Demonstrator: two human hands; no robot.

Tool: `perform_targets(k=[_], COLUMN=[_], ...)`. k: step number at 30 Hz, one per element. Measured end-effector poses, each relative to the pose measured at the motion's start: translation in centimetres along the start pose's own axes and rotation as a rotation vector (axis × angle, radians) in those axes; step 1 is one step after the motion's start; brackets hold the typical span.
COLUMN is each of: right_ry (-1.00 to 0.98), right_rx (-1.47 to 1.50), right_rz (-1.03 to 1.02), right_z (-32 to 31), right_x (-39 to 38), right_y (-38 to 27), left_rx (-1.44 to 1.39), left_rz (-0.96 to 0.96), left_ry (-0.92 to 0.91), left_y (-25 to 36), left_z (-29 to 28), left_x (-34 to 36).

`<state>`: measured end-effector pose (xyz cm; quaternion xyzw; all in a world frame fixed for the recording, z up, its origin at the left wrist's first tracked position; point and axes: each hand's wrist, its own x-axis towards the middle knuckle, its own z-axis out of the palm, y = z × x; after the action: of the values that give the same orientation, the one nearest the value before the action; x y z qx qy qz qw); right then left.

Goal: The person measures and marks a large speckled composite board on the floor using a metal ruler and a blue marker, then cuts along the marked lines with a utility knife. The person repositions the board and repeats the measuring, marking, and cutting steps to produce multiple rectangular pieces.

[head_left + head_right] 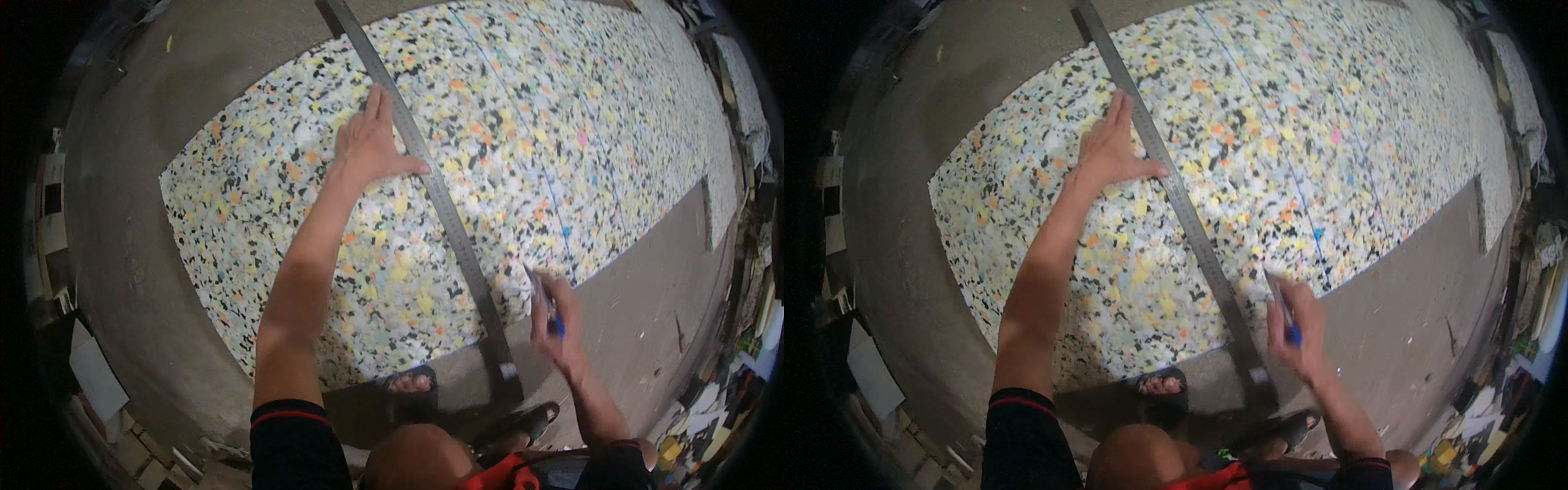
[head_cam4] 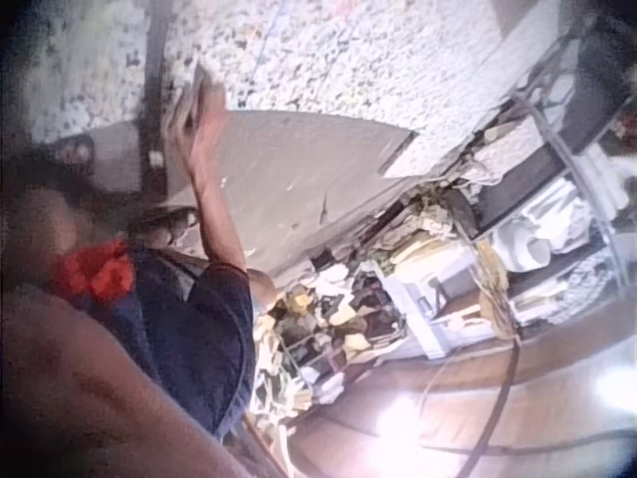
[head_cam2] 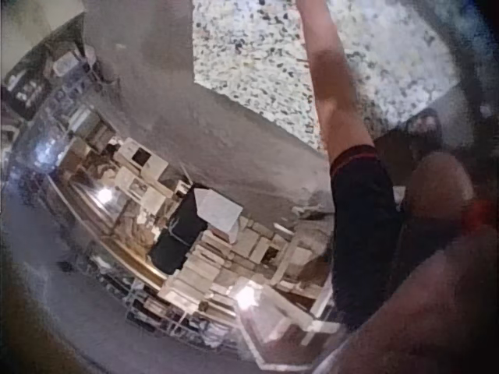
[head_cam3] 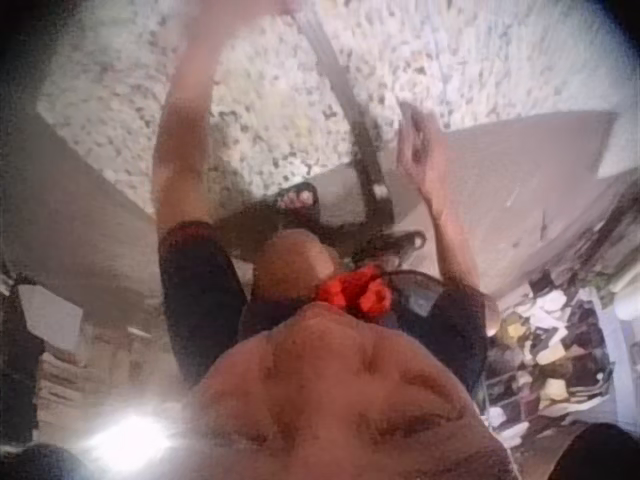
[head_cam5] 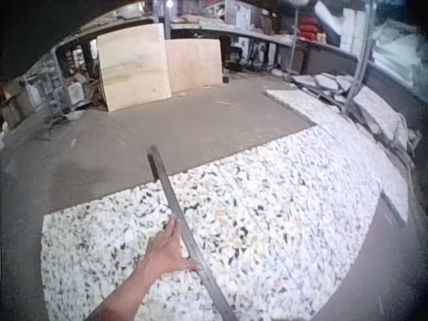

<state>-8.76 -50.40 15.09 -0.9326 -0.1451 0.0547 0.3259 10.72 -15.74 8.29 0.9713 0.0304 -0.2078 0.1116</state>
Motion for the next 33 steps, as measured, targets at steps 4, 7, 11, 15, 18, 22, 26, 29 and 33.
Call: perform_targets(k=[4, 7, 11, 15, 18, 22, 26, 29, 33], right_ry=[0.098, 0.202, 0.234, 0.237, 0.179, 0.099, 0.105, 0.046, -0.06], right_rx=[0.515, 0.597, 0.586, 0.63, 0.503, 0.41, 0.26, 0.185, 0.055], right_rz=[0.043, -0.118, 0.017, -0.022, -0.095, -0.123, -0.245, -0.31, -0.315], right_z=[6.4, 11.6, 16.1, 17.9, 17.9, 17.3, 16.5, 15.5, 13.1], right_x=[18.6, 31.8, 39.2, 42.4, 43.4, 43.6, 44.6, 43.9, 40.7], right_y=[0.4, -0.4, -4.1, -4.5, -3.2, -4.4, -3.6, -3.6, -3.1], left_rx=[0.018, -0.059, -0.109, -0.126, -0.138, -0.168, -0.135, -0.133, -0.128], left_rz=[0.057, 0.109, 0.072, 0.057, 0.051, 0.056, 0.071, 0.071, 0.082], left_ry=[0.149, 0.167, 0.112, 0.064, 0.067, 0.056, 0.076, 0.085, 0.078], left_y=[-0.9, 0.5, -0.1, -0.6, -0.4, -1.1, -0.6, -0.7, -0.7], left_z=[1.4, 1.1, 0.4, 0.5, 0.7, 1.1, 1.1, 1.1, 0.7], left_x=[0.5, 0.5, -0.3, 0.1, 0.0, 0.2, 0.4, 0.4, 0.0])
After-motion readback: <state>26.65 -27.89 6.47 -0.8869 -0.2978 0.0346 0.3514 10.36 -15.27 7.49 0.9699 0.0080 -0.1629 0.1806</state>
